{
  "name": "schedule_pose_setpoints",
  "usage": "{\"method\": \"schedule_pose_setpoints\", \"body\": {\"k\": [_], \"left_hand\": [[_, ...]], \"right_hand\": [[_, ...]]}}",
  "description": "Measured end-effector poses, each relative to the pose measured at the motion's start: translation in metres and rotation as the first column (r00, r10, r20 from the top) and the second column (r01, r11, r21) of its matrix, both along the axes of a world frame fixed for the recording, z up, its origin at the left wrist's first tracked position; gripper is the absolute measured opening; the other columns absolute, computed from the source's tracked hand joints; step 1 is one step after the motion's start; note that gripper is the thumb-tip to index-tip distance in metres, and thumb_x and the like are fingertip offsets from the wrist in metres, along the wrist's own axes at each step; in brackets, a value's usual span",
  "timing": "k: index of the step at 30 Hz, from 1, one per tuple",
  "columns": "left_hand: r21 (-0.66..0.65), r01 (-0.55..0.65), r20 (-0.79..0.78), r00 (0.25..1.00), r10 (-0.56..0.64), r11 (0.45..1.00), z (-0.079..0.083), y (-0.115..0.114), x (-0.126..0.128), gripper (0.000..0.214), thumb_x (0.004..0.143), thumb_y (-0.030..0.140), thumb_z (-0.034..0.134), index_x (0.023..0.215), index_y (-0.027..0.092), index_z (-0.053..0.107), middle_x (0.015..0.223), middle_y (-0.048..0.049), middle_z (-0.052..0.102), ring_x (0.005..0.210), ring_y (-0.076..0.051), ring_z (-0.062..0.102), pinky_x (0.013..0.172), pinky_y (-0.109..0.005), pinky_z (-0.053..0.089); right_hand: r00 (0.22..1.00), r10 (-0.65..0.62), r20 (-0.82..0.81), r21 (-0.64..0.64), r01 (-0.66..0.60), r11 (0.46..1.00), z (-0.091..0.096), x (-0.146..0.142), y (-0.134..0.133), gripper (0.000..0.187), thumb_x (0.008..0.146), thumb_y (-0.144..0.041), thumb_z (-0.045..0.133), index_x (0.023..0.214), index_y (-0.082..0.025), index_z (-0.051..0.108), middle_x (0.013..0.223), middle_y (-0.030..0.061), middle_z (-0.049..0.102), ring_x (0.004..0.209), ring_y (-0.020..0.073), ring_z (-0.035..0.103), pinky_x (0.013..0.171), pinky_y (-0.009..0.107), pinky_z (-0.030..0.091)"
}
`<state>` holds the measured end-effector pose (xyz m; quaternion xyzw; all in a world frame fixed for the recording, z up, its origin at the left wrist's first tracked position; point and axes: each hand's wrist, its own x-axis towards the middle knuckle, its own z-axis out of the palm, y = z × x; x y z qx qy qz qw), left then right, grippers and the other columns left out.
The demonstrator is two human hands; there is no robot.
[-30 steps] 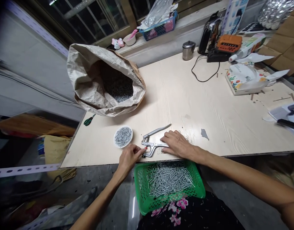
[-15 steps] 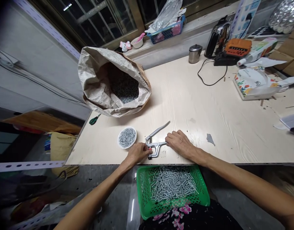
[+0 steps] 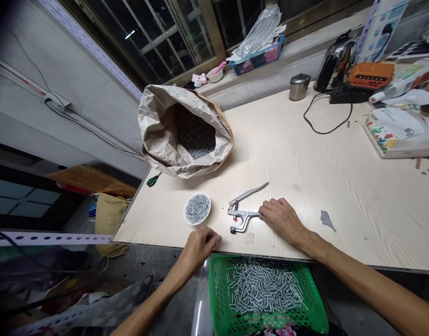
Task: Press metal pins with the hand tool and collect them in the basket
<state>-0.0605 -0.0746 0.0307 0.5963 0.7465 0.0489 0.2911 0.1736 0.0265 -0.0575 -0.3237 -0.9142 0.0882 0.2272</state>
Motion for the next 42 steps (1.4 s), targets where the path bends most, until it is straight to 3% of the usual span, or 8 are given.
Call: {"method": "schedule_pose_setpoints", "body": {"k": [5,10,14,19,26,30,36,42], "left_hand": [[0.110,0.119,-0.006,0.993,-0.120,0.987,0.021,-0.026,-0.007,0.023,0.088,0.031,0.051,0.092,0.018,0.070,0.087,-0.0061,0.067,0.075,-0.017,0.062,0.065,-0.026,0.040],[0.286,-0.147,-0.367,0.896,0.250,0.947,0.021,0.028,-0.051,0.031,0.092,0.038,0.046,0.082,0.016,0.066,0.089,-0.0074,0.064,0.076,-0.019,0.061,0.064,-0.027,0.038],[0.196,-0.243,-0.419,0.855,0.305,0.950,0.010,0.061,-0.069,0.030,0.087,0.043,0.053,0.077,0.017,0.065,0.094,-0.0087,0.066,0.082,-0.021,0.062,0.062,-0.027,0.036],[0.136,-0.268,-0.368,0.880,0.300,0.954,0.002,0.063,-0.069,0.023,0.083,0.035,0.055,0.069,0.019,0.065,0.080,-0.0069,0.069,0.079,-0.020,0.063,0.059,-0.026,0.033],[0.212,-0.290,-0.198,0.922,0.332,0.933,0.003,0.064,-0.077,0.018,0.075,0.028,0.056,0.061,0.018,0.061,0.068,-0.0046,0.067,0.068,-0.017,0.061,0.059,-0.025,0.036],[0.345,-0.357,0.002,0.925,0.380,0.868,0.011,0.054,-0.075,0.014,0.069,0.030,0.058,0.062,0.018,0.059,0.061,-0.0012,0.063,0.059,-0.015,0.057,0.057,-0.024,0.038],[0.022,-0.514,0.600,0.693,0.400,0.858,0.016,0.030,-0.038,0.030,0.059,0.039,0.071,0.071,0.015,0.058,0.050,0.0058,0.051,0.042,-0.008,0.045,0.043,-0.021,0.037],[-0.135,-0.510,0.686,0.571,0.451,0.850,-0.014,0.031,-0.001,0.048,0.051,0.042,0.078,0.083,0.009,0.066,0.056,0.0027,0.057,0.049,-0.009,0.050,0.049,-0.023,0.043]], "right_hand": [[1.000,0.002,0.000,-0.035,-0.002,0.999,-0.003,-0.001,0.003,0.021,0.097,-0.024,0.041,0.082,-0.020,0.056,0.079,0.0027,0.059,0.074,0.0170,0.051,0.069,0.032,0.031],[1.000,-0.004,-0.002,-0.029,0.004,1.000,-0.008,-0.003,0.002,0.019,0.096,-0.024,0.042,0.083,-0.020,0.056,0.079,0.0027,0.059,0.073,0.0178,0.050,0.068,0.032,0.032],[1.000,-0.009,-0.015,-0.036,0.008,0.999,-0.009,-0.003,0.002,0.019,0.096,-0.023,0.042,0.083,-0.020,0.056,0.079,0.0026,0.059,0.073,0.0176,0.051,0.069,0.032,0.033],[1.000,0.003,-0.014,-0.079,-0.004,0.997,-0.003,-0.003,0.002,0.016,0.095,-0.026,0.044,0.089,-0.020,0.057,0.083,0.0034,0.060,0.076,0.0183,0.053,0.071,0.033,0.034],[1.000,0.013,-0.027,-0.104,-0.016,0.994,-0.001,-0.010,0.004,0.018,0.096,-0.025,0.041,0.087,-0.020,0.056,0.084,0.0042,0.060,0.077,0.0181,0.054,0.072,0.033,0.036],[1.000,-0.002,-0.029,-0.117,-0.002,0.993,0.003,-0.010,0.001,0.016,0.095,-0.021,0.040,0.087,-0.020,0.054,0.084,0.0049,0.059,0.077,0.0178,0.054,0.072,0.032,0.038],[0.997,-0.076,0.002,-0.304,0.073,0.950,0.015,-0.015,0.000,0.012,0.095,-0.024,0.039,0.088,-0.021,0.049,0.080,0.0030,0.061,0.068,0.0153,0.055,0.062,0.029,0.038],[0.976,-0.217,0.020,-0.230,0.215,0.949,0.001,-0.026,0.002,0.028,0.098,-0.031,0.033,0.079,-0.021,0.051,0.074,0.0028,0.060,0.067,0.0159,0.054,0.060,0.030,0.035]]}}
